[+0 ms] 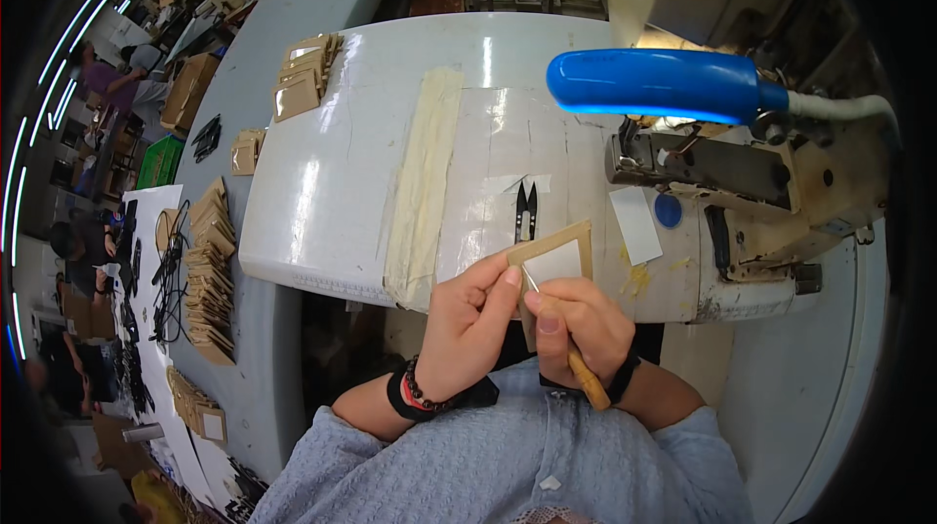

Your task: The person assembles small card pouches by hand at a workstation. They pick up a pouch, use a pointed tool to press and seal the edges around a white card insert, and then place the finished pouch into a stack. The process is repeated for multiple pouches.

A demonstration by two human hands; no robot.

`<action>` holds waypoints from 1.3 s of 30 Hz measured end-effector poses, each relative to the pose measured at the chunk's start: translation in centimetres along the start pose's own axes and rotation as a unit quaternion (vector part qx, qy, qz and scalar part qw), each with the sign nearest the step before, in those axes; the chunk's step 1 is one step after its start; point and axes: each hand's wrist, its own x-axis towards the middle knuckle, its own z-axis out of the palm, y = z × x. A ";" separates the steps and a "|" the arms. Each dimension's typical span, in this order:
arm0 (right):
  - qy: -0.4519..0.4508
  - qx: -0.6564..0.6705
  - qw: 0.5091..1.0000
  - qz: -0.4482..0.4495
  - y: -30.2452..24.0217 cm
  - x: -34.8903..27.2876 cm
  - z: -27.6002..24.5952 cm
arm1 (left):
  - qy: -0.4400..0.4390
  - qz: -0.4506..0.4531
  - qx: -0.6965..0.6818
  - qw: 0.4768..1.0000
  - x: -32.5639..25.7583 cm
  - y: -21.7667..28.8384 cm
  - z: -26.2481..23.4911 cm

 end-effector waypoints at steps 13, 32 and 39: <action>-0.002 -0.007 1.000 -0.009 -0.1 0.1 -0.1 | -0.008 0.018 0.013 1.000 -0.1 0.2 0.1; 0.064 0.631 0.517 0.575 2.1 1.7 -1.3 | 0.056 0.263 0.343 0.900 0.2 -0.5 -0.2; 0.039 0.490 0.828 0.268 0.8 0.7 -0.2 | 0.046 0.170 0.186 0.967 -0.2 0.2 0.4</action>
